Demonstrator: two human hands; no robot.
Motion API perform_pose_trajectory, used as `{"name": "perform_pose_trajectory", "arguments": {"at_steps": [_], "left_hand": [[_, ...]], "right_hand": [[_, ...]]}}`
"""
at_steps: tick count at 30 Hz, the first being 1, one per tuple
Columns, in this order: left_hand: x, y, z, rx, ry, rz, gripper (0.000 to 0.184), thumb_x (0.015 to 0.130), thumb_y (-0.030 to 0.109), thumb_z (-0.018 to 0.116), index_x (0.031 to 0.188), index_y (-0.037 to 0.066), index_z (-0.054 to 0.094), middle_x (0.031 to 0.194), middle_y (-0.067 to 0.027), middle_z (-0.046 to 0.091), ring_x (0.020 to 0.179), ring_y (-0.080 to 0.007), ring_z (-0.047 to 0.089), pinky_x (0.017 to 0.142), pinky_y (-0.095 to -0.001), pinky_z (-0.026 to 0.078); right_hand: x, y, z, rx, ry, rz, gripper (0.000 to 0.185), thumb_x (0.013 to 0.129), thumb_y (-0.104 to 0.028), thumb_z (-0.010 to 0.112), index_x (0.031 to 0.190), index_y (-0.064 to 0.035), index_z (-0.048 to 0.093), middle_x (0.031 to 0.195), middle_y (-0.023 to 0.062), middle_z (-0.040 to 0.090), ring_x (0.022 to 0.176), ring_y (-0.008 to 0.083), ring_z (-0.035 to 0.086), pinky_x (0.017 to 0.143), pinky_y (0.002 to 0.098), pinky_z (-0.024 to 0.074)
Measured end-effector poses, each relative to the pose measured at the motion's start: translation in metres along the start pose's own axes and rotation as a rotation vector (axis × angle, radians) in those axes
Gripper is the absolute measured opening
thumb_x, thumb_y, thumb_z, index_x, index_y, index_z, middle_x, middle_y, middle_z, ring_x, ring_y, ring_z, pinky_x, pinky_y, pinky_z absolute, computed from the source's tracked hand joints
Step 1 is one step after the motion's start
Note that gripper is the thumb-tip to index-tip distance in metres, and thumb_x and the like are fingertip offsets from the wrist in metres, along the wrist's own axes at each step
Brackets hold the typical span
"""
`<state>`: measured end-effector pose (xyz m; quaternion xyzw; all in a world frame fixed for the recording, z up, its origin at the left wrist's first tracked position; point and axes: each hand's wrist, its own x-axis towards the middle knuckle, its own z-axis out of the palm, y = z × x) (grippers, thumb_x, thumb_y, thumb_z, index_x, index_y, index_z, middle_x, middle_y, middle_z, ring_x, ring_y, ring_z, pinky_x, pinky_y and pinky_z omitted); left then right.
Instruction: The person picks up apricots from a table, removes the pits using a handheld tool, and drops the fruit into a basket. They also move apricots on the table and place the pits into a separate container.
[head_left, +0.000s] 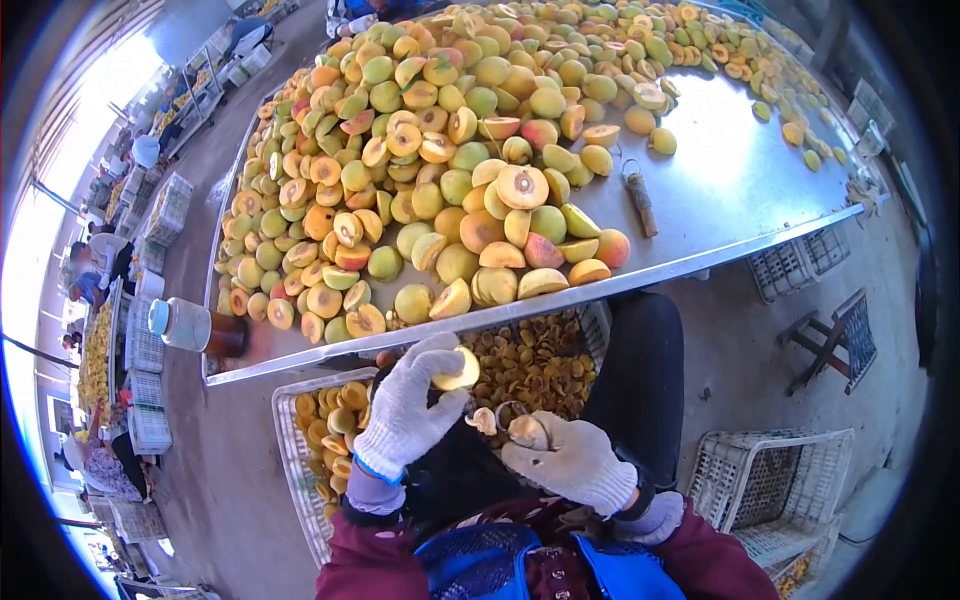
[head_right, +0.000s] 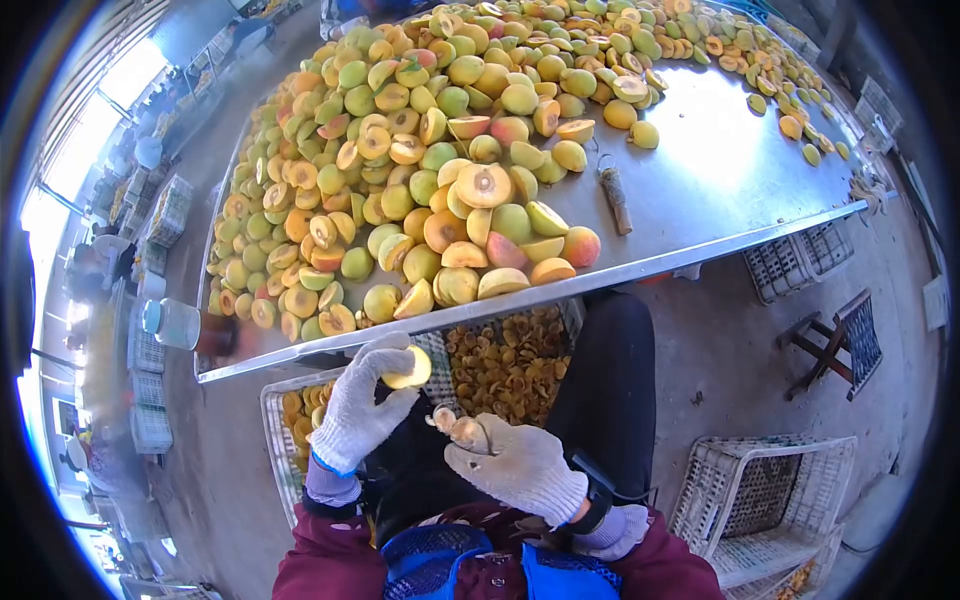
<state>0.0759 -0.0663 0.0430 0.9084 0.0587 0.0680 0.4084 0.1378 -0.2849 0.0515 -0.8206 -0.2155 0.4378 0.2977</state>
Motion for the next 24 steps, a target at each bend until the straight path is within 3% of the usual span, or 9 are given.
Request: {"name": "perform_pose_trajectory", "arguments": {"at_steps": [5,8,10,12,14,16,17,20,24], "left_hand": [[-0.012,0.023,0.001,-0.287,-0.208,0.081,0.051,0.081,0.001,0.069,0.128,0.005,0.052,0.142,-0.0191,0.046,0.134,-0.0314,0.043,0.110,-0.0382,0.034],[-0.018,0.034,0.013,-0.402,-0.050,0.061,0.061,0.081,-0.002,0.068,0.136,0.001,0.044,0.142,-0.0175,0.046,0.134,-0.0297,0.043,0.111,-0.0379,0.033],[-0.022,0.036,0.028,-0.714,0.027,-0.093,0.067,0.084,0.007,0.068,0.142,-0.003,0.037,0.141,-0.0168,0.047,0.133,-0.0276,0.043,0.111,-0.0380,0.033],[-0.018,0.030,0.034,-1.450,-0.035,-0.205,0.068,0.088,0.022,0.066,0.143,-0.004,0.035,0.140,-0.0171,0.047,0.129,-0.0253,0.047,0.108,-0.0371,0.037],[-0.015,0.033,0.043,-1.437,-0.074,-0.210,0.065,0.092,0.036,0.061,0.140,-0.004,0.040,0.133,-0.0168,0.053,0.121,-0.0231,0.053,0.103,-0.0359,0.042],[-0.014,0.046,0.048,-1.091,0.055,-0.389,0.071,0.090,0.053,0.058,0.134,-0.002,0.049,0.121,-0.0146,0.061,0.107,-0.0215,0.059,0.094,-0.0343,0.047],[-0.013,0.049,0.048,-0.907,0.082,-0.367,0.067,0.094,0.054,0.052,0.131,-0.002,0.053,0.114,-0.0137,0.063,0.101,-0.0202,0.061,0.090,-0.0330,0.049],[-0.017,0.060,0.046,-0.952,0.120,-0.350,0.058,0.099,0.045,0.049,0.131,-0.004,0.053,0.116,-0.0115,0.063,0.102,-0.0173,0.060,0.092,-0.0311,0.047],[-0.021,0.066,0.051,-0.982,0.138,-0.394,0.063,0.100,0.050,0.043,0.129,-0.005,0.053,0.114,-0.0128,0.063,0.101,-0.0189,0.061,0.091,-0.0319,0.047]], "right_hand": [[-0.008,-0.001,0.000,0.265,0.005,-0.105,0.043,0.086,-0.051,0.062,0.109,-0.0144,0.061,0.085,0.0148,0.068,0.085,0.0373,0.066,0.075,0.0442,0.0508],[-0.010,-0.004,0.000,0.279,-0.061,-0.086,0.045,0.086,-0.052,0.061,0.112,-0.0153,0.060,0.087,0.0150,0.068,0.086,0.0374,0.065,0.076,0.0435,0.0510],[-0.012,-0.006,0.000,0.231,-0.085,-0.078,0.046,0.086,-0.052,0.061,0.114,-0.0158,0.060,0.088,0.0151,0.069,0.087,0.0373,0.066,0.077,0.0433,0.0510],[-0.015,-0.009,-0.001,0.209,-0.122,-0.051,0.048,0.085,-0.054,0.061,0.115,-0.0164,0.060,0.090,0.0149,0.069,0.087,0.0370,0.066,0.077,0.0436,0.0513],[-0.018,-0.007,0.001,0.210,-0.117,-0.079,0.048,0.085,-0.054,0.062,0.114,-0.0161,0.060,0.089,0.0147,0.069,0.086,0.0370,0.066,0.076,0.0438,0.0515],[-0.020,-0.002,0.002,0.210,-0.112,-0.105,0.048,0.085,-0.054,0.062,0.113,-0.0159,0.061,0.087,0.0145,0.069,0.085,0.0371,0.066,0.075,0.0440,0.0517],[-0.020,0.001,0.004,0.251,-0.059,-0.127,0.047,0.085,-0.054,0.062,0.112,-0.0155,0.061,0.086,0.0146,0.069,0.084,0.0371,0.066,0.073,0.0445,0.0518],[-0.019,0.003,0.005,0.247,0.035,-0.148,0.047,0.085,-0.054,0.062,0.110,-0.0145,0.061,0.084,0.0148,0.069,0.082,0.0372,0.066,0.072,0.0451,0.0519],[-0.018,0.007,0.008,0.224,0.068,-0.172,0.046,0.085,-0.053,0.063,0.109,-0.0136,0.061,0.084,0.0150,0.069,0.082,0.0373,0.066,0.071,0.0454,0.0518]]}}
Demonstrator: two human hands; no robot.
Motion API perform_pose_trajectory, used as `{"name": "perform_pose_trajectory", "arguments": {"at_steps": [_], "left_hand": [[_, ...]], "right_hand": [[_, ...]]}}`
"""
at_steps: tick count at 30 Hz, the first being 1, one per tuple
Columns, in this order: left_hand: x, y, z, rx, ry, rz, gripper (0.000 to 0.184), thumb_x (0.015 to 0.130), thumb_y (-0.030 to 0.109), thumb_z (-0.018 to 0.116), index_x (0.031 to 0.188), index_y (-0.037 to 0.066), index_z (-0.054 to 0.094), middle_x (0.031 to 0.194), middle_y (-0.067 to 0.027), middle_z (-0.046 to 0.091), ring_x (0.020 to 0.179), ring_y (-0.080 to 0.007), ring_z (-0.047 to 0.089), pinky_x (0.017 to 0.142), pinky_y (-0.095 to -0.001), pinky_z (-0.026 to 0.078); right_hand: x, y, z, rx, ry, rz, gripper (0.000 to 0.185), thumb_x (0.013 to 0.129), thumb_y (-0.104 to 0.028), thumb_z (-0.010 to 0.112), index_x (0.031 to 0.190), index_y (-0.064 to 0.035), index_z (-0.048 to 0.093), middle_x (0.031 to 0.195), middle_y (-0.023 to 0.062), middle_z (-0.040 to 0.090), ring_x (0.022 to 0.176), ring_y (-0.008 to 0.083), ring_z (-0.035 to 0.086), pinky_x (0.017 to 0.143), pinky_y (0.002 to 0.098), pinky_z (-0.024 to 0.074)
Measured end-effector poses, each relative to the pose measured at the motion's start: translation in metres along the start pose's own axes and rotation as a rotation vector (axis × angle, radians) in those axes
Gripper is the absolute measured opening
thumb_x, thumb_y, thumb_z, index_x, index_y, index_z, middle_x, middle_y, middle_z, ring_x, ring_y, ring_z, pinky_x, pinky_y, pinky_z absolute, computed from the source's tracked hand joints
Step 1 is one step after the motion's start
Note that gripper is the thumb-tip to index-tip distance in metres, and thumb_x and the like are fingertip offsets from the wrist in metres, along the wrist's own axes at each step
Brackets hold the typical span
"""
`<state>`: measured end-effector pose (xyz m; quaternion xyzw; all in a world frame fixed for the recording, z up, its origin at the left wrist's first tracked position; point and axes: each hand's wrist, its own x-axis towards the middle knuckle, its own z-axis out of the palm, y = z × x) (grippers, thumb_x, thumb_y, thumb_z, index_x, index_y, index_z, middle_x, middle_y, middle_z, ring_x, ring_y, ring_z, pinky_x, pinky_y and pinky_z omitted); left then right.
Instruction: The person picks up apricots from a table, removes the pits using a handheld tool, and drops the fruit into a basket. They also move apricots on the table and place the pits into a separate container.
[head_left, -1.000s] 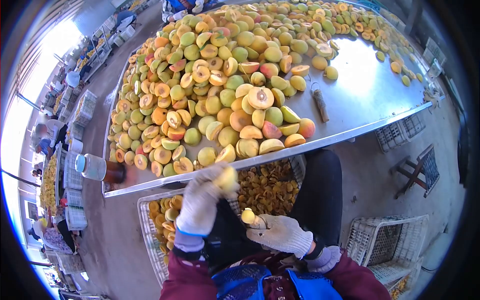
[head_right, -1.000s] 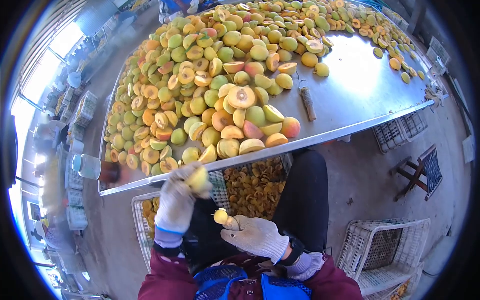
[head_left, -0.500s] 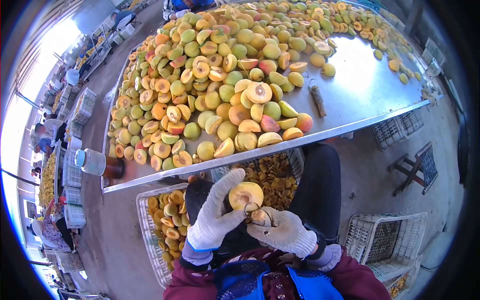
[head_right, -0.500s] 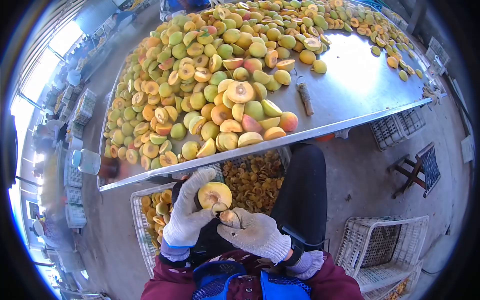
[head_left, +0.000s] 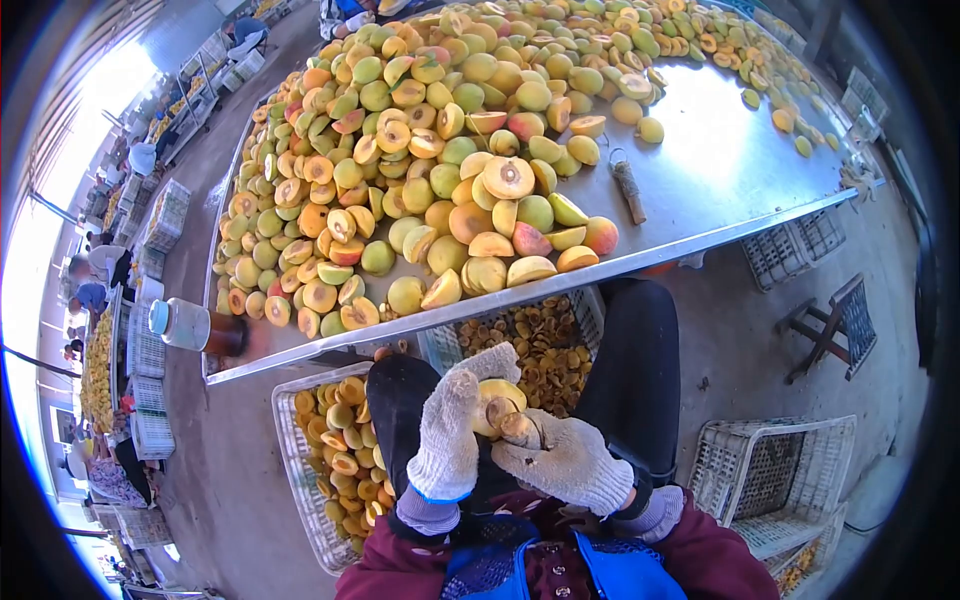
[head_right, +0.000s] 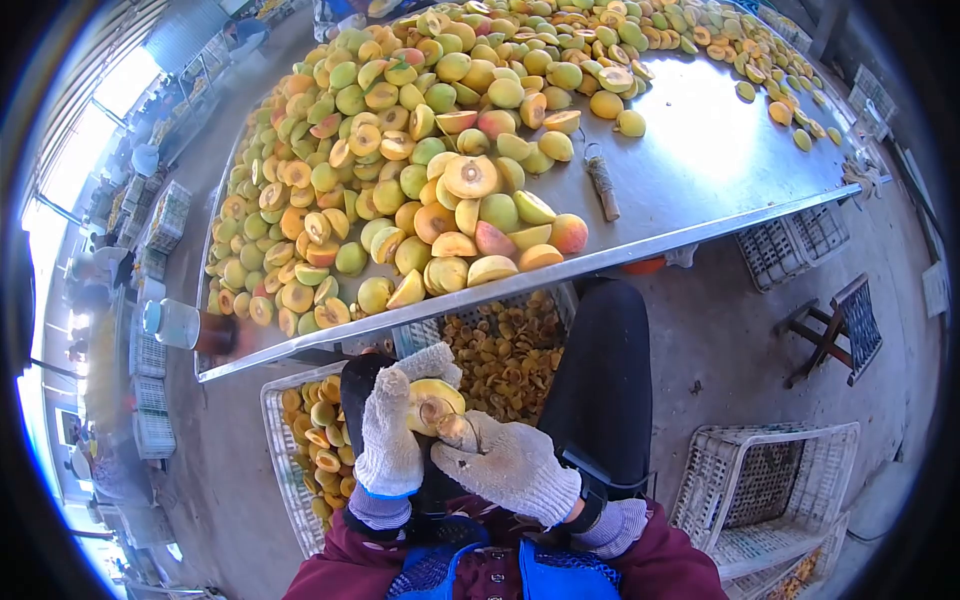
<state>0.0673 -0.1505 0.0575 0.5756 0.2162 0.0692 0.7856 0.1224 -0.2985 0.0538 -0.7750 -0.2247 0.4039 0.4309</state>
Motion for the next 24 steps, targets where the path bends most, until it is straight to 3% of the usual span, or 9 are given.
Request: {"name": "perform_pose_trajectory", "arguments": {"at_steps": [4,7,9,10,12,13,15,20,24], "left_hand": [[-0.005,-0.014,0.004,-0.050,-0.034,0.035,0.065,0.100,0.052,0.041,0.128,-0.005,0.053,0.115,-0.0139,0.063,0.103,-0.0192,0.060,0.092,-0.0325,0.047],[-0.004,-0.020,0.012,-0.034,-0.004,0.234,0.064,0.100,0.051,0.041,0.124,-0.006,0.055,0.112,-0.0146,0.064,0.098,-0.0189,0.062,0.088,-0.0329,0.049],[-0.003,-0.012,0.012,-0.040,-0.045,0.191,0.060,0.100,0.049,0.043,0.118,-0.006,0.060,0.102,-0.0130,0.067,0.089,-0.0194,0.064,0.082,-0.0320,0.051],[-0.001,-0.003,0.013,-0.041,-0.048,0.189,0.060,0.100,0.049,0.043,0.118,-0.006,0.060,0.102,-0.0130,0.067,0.089,-0.0194,0.064,0.082,-0.0320,0.051],[0.004,0.017,0.014,0.167,-0.137,-0.021,0.054,0.101,0.044,0.044,0.110,-0.005,0.065,0.094,-0.0105,0.069,0.083,-0.0184,0.066,0.077,-0.0299,0.052],[0.005,0.013,0.015,0.231,-0.125,0.062,0.046,0.101,0.037,0.047,0.106,-0.003,0.067,0.091,-0.0111,0.071,0.083,-0.0187,0.068,0.074,-0.0292,0.053],[0.004,0.015,0.016,0.333,-0.156,0.155,0.042,0.100,0.034,0.048,0.106,-0.003,0.067,0.091,-0.0127,0.071,0.083,-0.0198,0.069,0.072,-0.0301,0.053],[0.017,0.032,0.018,0.809,-0.338,0.532,0.027,0.091,0.025,0.061,0.103,0.002,0.069,0.087,-0.0106,0.071,0.077,-0.0286,0.070,0.065,-0.0364,0.055],[0.021,0.042,0.017,0.858,-0.489,0.508,0.025,0.087,0.026,0.065,0.100,0.005,0.070,0.087,-0.0088,0.070,0.074,-0.0298,0.069,0.062,-0.0366,0.054]], "right_hand": [[-0.003,-0.003,-0.003,0.011,-0.022,0.038,0.046,0.085,-0.053,0.062,0.108,-0.0133,0.061,0.085,0.0151,0.069,0.084,0.0386,0.066,0.072,0.0464,0.0516],[-0.003,-0.007,-0.007,0.079,-0.090,0.079,0.040,0.087,-0.049,0.063,0.103,-0.0119,0.062,0.078,0.0122,0.069,0.072,0.0311,0.068,0.065,0.0410,0.0529],[-0.006,-0.010,-0.011,0.382,-0.285,0.196,0.031,0.091,-0.042,0.063,0.097,-0.0113,0.062,0.067,0.0049,0.064,0.057,0.0171,0.064,0.054,0.0308,0.0506],[-0.007,-0.006,-0.010,0.383,-0.282,0.199,0.031,0.091,-0.042,0.063,0.097,-0.0113,0.062,0.067,0.0049,0.064,0.057,0.0171,0.064,0.054,0.0308,0.0506],[-0.006,0.005,-0.007,0.712,-0.421,0.234,0.024,0.093,-0.036,0.062,0.093,-0.0118,0.062,0.060,-0.0022,0.055,0.048,0.0062,0.053,0.043,0.0220,0.0414],[-0.006,0.007,-0.012,0.710,-0.418,0.232,0.024,0.093,-0.036,0.062,0.093,-0.0118,0.062,0.060,-0.0022,0.055,0.048,0.0062,0.053,0.043,0.0220,0.0414],[-0.006,0.010,-0.021,0.869,-0.701,0.287,0.025,0.093,-0.036,0.062,0.091,-0.0113,0.062,0.057,-0.0035,0.051,0.044,0.0063,0.048,0.038,0.0211,0.0347],[-0.006,0.028,-0.012,0.967,-0.742,0.225,0.029,0.094,-0.036,0.061,0.088,-0.0075,0.061,0.057,-0.0027,0.049,0.041,0.0062,0.041,0.035,0.0213,0.0300],[-0.006,0.023,-0.016,1.074,-0.822,-0.014,0.029,0.093,-0.033,0.060,0.086,-0.0051,0.060,0.063,-0.0001,0.052,0.047,0.0072,0.046,0.040,0.0223,0.0354]]}}
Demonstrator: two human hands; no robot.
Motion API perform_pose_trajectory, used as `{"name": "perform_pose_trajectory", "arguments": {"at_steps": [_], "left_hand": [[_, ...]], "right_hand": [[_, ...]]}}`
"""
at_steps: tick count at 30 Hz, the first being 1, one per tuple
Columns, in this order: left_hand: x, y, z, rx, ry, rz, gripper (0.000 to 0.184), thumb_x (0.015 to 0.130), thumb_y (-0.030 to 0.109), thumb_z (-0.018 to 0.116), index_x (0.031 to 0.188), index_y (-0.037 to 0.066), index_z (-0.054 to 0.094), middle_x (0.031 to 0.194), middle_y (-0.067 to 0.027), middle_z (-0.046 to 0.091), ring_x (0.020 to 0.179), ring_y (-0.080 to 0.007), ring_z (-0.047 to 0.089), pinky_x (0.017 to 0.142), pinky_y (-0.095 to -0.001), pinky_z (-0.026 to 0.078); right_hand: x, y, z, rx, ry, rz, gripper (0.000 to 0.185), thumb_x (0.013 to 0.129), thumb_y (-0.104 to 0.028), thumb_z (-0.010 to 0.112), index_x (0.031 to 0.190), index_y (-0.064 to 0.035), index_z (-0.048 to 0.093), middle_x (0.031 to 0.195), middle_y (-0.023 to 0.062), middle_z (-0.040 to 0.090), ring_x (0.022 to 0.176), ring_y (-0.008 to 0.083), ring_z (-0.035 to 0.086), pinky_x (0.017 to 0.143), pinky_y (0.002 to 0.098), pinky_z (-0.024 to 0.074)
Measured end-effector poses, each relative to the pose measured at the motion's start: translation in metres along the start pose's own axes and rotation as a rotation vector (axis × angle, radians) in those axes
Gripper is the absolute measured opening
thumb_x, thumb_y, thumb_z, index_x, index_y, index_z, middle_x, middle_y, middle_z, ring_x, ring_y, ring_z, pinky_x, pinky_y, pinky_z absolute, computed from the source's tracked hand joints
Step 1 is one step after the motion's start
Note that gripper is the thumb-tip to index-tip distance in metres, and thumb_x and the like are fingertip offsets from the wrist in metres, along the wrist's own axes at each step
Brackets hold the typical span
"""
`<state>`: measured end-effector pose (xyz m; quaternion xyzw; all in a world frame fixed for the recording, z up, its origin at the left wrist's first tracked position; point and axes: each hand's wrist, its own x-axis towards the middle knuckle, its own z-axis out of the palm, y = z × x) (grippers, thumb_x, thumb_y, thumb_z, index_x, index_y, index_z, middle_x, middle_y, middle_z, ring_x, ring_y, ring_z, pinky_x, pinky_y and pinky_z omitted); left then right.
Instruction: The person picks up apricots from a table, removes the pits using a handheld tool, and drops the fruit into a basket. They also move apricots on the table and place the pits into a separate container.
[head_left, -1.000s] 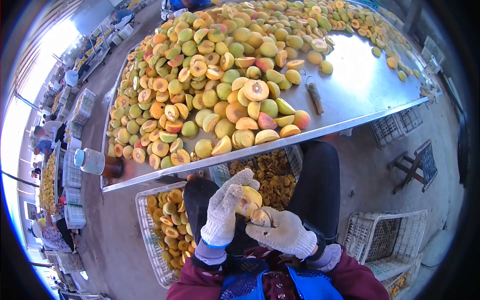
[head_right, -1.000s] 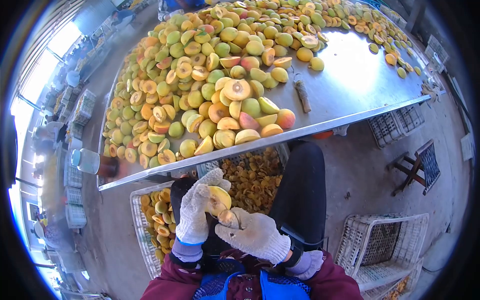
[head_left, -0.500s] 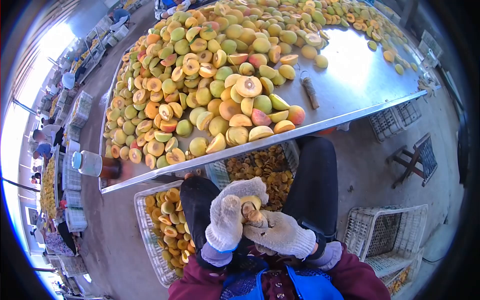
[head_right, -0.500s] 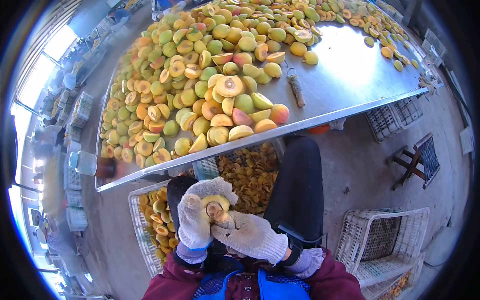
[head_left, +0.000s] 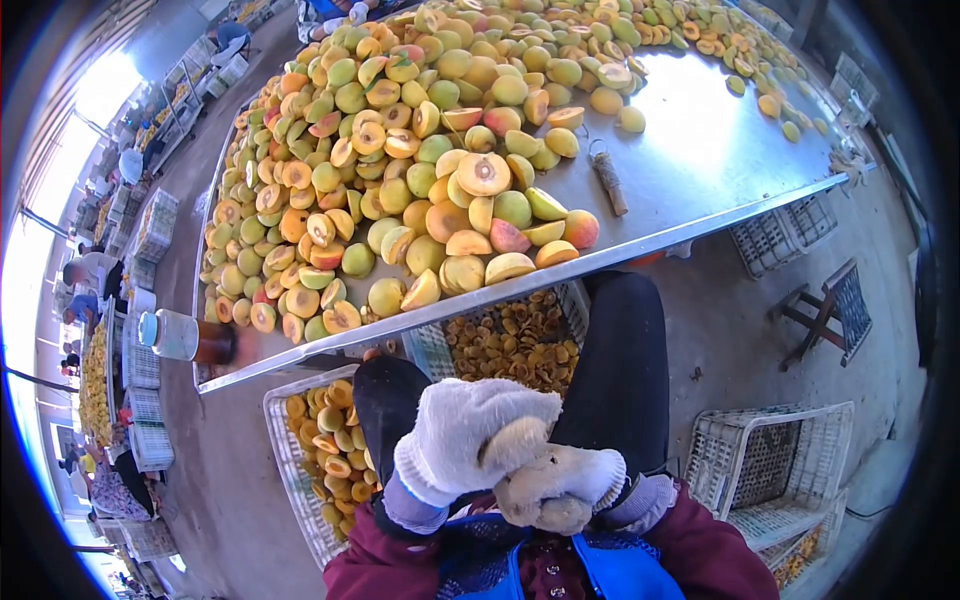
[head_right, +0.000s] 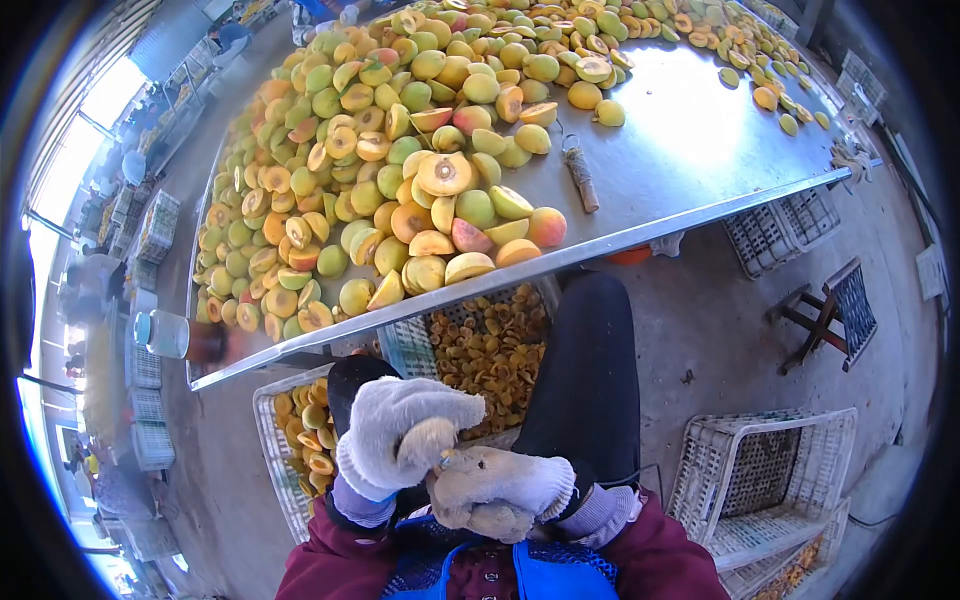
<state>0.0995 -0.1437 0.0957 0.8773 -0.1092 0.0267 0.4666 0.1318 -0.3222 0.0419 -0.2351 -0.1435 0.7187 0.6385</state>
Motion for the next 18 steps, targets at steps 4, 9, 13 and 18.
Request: {"name": "perform_pose_trajectory", "arguments": {"at_steps": [4,9,13,18], "left_hand": [[-0.005,-0.013,0.011,0.047,0.112,0.368,0.028,0.090,0.031,0.062,0.102,0.006,0.070,0.090,-0.0099,0.070,0.073,-0.0263,0.069,0.062,-0.0341,0.053],[-0.017,-0.020,0.032,-1.332,0.329,-0.469,0.036,0.099,0.039,0.050,0.095,0.005,0.061,0.088,-0.0049,0.061,0.081,-0.0205,0.063,0.066,-0.0372,0.054],[-0.049,-0.047,0.001,-1.135,0.824,-0.526,0.044,0.096,0.048,0.053,0.098,0.004,0.058,0.086,-0.0075,0.061,0.076,-0.0214,0.061,0.064,-0.0369,0.055],[-0.101,-0.094,-0.061,1.350,0.473,-0.413,0.031,0.084,0.020,0.071,0.109,0.003,0.066,0.104,-0.0139,0.067,0.101,-0.0308,0.063,0.090,-0.0366,0.050]], "right_hand": [[0.005,0.015,-0.011,0.033,-0.165,-0.097,0.029,0.091,-0.031,0.062,0.085,-0.0035,0.060,0.071,0.0032,0.057,0.059,0.0088,0.052,0.051,0.0237,0.0428],[0.011,0.012,-0.012,0.092,-0.387,-0.047,0.024,0.091,-0.028,0.065,0.087,-0.0050,0.059,0.067,0.0031,0.059,0.049,0.0079,0.052,0.041,0.0212,0.0398],[0.009,0.021,-0.021,0.039,0.001,0.156,0.021,0.091,-0.025,0.066,0.089,-0.0055,0.059,0.057,0.0007,0.055,0.039,0.0080,0.048,0.033,0.0214,0.0340],[0.018,-0.007,-0.012,-0.060,0.139,0.172,0.023,0.093,-0.030,0.064,0.094,-0.0077,0.057,0.057,-0.0014,0.052,0.040,0.0066,0.046,0.034,0.0217,0.0313]]}}
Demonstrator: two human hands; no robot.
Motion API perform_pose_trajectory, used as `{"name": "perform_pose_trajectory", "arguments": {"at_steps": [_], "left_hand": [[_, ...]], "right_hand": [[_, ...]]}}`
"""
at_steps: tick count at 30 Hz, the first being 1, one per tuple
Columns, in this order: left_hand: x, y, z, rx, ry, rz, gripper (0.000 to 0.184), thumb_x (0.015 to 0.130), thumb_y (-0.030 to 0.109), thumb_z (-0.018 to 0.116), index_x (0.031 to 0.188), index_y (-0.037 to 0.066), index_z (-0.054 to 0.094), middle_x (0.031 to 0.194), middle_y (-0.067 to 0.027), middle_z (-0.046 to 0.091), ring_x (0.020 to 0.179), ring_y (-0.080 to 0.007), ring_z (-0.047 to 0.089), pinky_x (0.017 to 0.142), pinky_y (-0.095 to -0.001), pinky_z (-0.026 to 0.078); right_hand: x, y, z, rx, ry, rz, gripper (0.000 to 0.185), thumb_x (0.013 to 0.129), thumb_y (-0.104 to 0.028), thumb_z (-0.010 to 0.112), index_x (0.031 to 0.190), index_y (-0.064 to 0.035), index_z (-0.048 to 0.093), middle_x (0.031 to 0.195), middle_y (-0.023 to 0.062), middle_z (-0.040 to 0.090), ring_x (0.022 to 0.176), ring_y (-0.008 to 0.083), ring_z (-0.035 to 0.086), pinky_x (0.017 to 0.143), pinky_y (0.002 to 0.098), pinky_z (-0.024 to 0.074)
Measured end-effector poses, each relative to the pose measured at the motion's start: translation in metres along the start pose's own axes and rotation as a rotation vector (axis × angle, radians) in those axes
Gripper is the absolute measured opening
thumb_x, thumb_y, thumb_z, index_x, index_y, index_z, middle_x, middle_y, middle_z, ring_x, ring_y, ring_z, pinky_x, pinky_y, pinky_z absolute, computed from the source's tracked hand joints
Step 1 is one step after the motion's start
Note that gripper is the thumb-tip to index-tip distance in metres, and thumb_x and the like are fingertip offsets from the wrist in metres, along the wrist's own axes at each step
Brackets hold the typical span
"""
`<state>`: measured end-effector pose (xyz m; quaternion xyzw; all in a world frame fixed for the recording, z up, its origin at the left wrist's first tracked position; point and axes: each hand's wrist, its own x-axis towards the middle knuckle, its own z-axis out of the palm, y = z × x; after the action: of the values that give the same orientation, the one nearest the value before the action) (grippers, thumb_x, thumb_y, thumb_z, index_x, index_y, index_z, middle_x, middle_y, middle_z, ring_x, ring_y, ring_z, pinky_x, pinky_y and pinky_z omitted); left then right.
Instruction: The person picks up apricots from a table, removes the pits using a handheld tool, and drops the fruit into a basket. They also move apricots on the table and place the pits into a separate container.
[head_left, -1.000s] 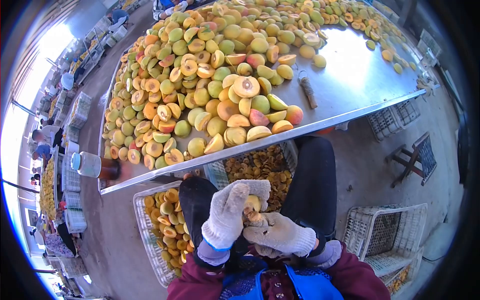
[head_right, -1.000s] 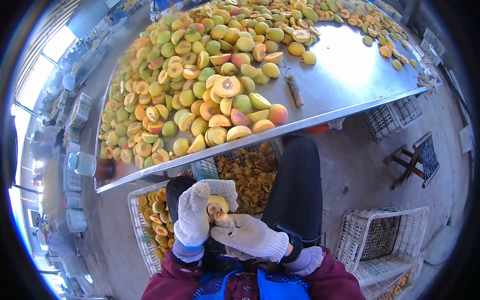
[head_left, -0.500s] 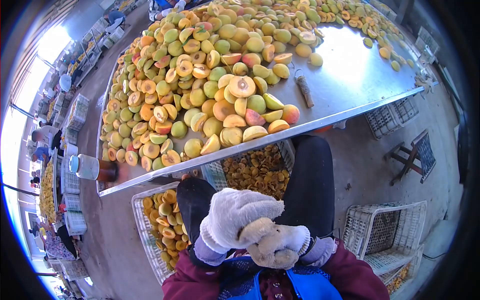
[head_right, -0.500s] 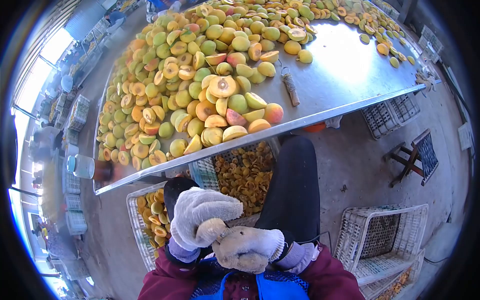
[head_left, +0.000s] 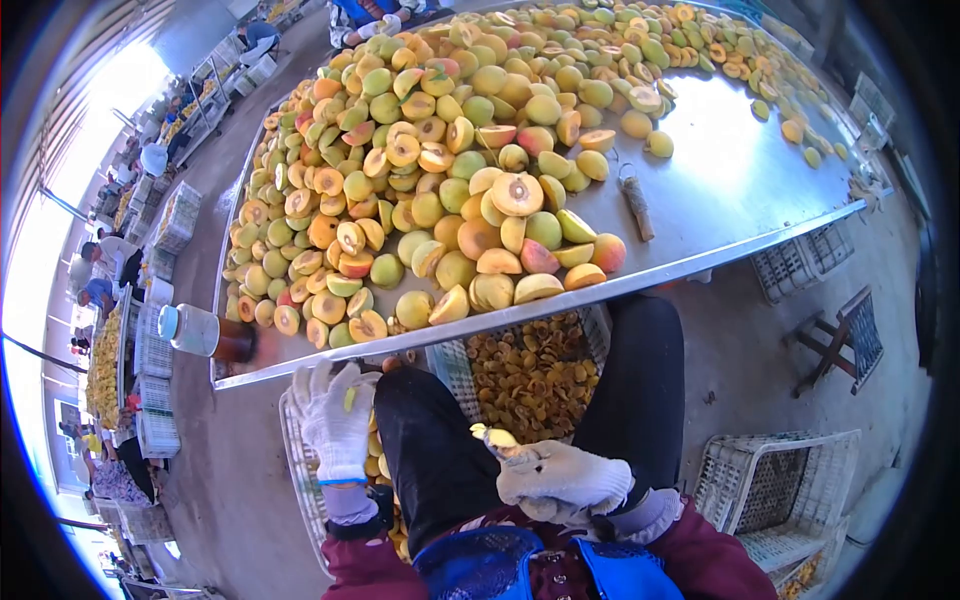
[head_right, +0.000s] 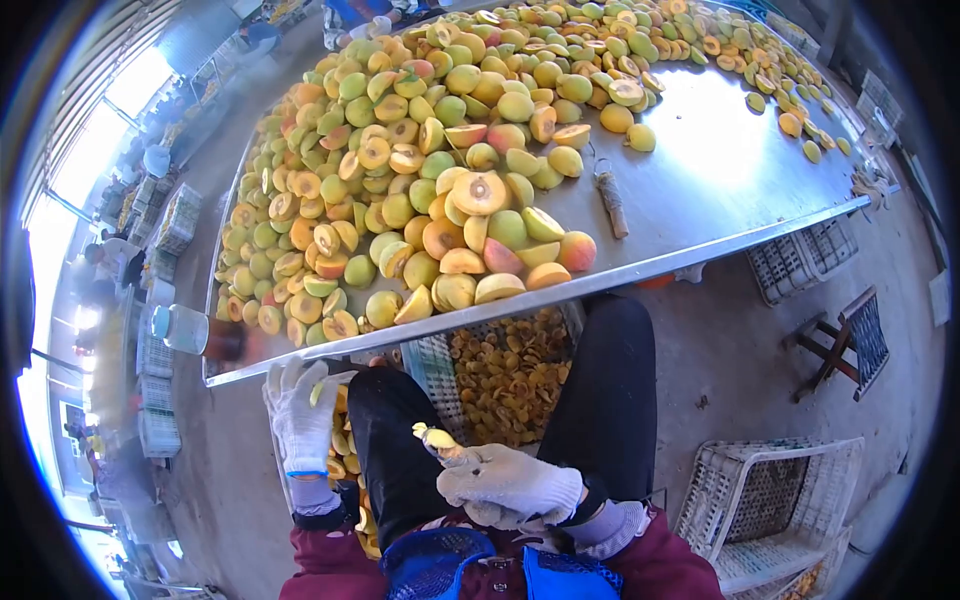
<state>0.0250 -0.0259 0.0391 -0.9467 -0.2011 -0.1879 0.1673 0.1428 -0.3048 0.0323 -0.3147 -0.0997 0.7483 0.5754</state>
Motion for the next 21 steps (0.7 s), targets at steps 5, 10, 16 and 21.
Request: {"name": "perform_pose_trajectory", "arguments": {"at_steps": [5,10,16,21], "left_hand": [[0.065,0.063,0.025,-0.695,-0.126,-0.017,0.044,0.082,0.029,0.073,0.116,0.003,0.064,0.119,-0.0195,0.063,0.113,-0.0316,0.059,0.095,-0.0393,0.047],[0.111,0.089,0.067,-0.540,-0.571,-0.118,0.055,0.085,0.045,0.065,0.123,0.004,0.059,0.113,-0.0244,0.064,0.108,-0.0387,0.060,0.093,-0.0441,0.047],[0.117,0.067,0.073,-0.637,-0.694,-0.101,0.053,0.089,0.034,0.062,0.130,0.003,0.052,0.106,-0.0204,0.067,0.101,-0.0326,0.065,0.090,-0.0389,0.049],[0.076,0.071,-0.002,-1.571,-0.625,-0.175,0.049,0.087,0.015,0.064,0.131,-0.003,0.051,0.117,-0.0100,0.062,0.105,-0.0174,0.059,0.095,-0.0302,0.046]], "right_hand": [[0.003,-0.014,0.016,-0.138,0.246,0.149,0.023,0.092,-0.033,0.064,0.083,-0.0159,0.051,0.060,-0.0037,0.050,0.042,0.0036,0.039,0.034,0.0202,0.0275],[-0.001,-0.016,0.015,-0.165,0.376,0.118,0.024,0.092,-0.034,0.065,0.084,-0.0157,0.052,0.060,-0.0040,0.050,0.042,0.0034,0.039,0.034,0.0202,0.0272],[0.003,-0.007,0.009,-0.244,0.392,0.072,0.025,0.091,-0.037,0.064,0.092,-0.0153,0.053,0.064,-0.0037,0.052,0.051,0.0043,0.047,0.044,0.0205,0.0382],[0.010,-0.004,0.007,-0.956,0.792,0.031,0.040,0.085,-0.046,0.065,0.103,-0.0111,0.059,0.075,0.0122,0.066,0.069,0.0291,0.067,0.065,0.0378,0.0521]]}}
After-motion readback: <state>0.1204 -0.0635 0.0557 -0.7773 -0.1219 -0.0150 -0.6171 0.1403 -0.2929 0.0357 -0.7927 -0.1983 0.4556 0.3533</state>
